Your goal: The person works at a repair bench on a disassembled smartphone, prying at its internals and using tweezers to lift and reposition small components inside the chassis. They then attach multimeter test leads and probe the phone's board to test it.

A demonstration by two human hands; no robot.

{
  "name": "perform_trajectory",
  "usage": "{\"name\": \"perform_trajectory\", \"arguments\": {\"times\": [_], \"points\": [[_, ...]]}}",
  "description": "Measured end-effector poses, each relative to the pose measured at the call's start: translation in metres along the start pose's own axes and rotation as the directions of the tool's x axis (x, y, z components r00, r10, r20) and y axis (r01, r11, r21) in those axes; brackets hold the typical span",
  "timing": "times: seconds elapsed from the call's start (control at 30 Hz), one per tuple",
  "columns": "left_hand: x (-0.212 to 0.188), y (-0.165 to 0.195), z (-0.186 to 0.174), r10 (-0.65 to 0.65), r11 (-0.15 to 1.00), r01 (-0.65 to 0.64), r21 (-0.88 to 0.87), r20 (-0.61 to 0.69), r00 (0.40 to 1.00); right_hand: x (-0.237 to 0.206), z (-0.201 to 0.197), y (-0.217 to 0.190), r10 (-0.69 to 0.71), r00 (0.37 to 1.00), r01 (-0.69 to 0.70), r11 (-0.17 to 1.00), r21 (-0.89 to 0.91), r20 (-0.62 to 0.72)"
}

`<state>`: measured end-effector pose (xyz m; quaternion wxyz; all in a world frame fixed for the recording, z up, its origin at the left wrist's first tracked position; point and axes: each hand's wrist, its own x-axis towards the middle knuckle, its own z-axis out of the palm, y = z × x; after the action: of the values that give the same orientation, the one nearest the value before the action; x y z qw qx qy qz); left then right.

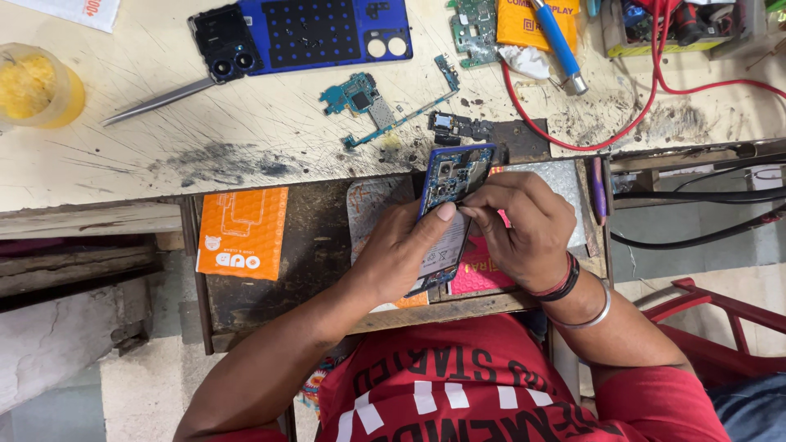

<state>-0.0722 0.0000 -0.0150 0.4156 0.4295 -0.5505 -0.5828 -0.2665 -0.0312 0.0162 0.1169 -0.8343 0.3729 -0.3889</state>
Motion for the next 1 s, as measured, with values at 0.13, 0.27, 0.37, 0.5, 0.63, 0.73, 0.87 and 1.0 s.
{"name": "perform_trajectory", "arguments": {"times": [0.13,0.27,0.37,0.5,0.63,0.73,0.87,1.0], "points": [[0.0,-0.006,0.001,-0.015,0.97,0.021,-0.242,0.026,1.0,-0.001,-0.001,0.0,-0.053,0.998,0.052,0.998,-0.029,-0.026],[0.003,-0.008,0.003,-0.092,0.961,0.096,-0.261,0.027,0.995,0.0,-0.005,0.003,-0.121,0.993,0.119,0.99,-0.073,-0.017],[0.006,-0.006,0.006,-0.139,0.939,0.127,-0.321,-0.014,0.99,0.001,-0.006,0.004,-0.16,0.987,0.159,0.985,-0.063,-0.017],[0.012,-0.006,0.009,-0.039,0.981,0.011,-0.193,-0.141,0.989,-0.001,-0.004,0.006,-0.17,0.985,0.169,0.981,-0.097,-0.006],[0.021,-0.007,0.011,0.017,0.995,-0.036,-0.095,-0.19,0.982,0.004,-0.008,0.007,-0.169,0.985,0.171,0.979,-0.111,0.027],[0.026,-0.008,0.012,0.063,0.994,-0.079,-0.078,-0.196,0.979,0.023,-0.023,-0.001,-0.176,0.984,0.18,0.975,-0.127,0.04],[0.032,-0.007,0.018,0.192,0.979,-0.202,-0.009,-0.269,0.944,0.075,-0.038,-0.028,-0.246,0.966,0.252,0.963,-0.099,0.075],[0.035,-0.009,0.021,0.098,0.991,-0.082,0.11,-0.151,0.984,0.144,0.001,-0.05,-0.549,0.773,0.6,0.796,-0.085,0.318]]}}
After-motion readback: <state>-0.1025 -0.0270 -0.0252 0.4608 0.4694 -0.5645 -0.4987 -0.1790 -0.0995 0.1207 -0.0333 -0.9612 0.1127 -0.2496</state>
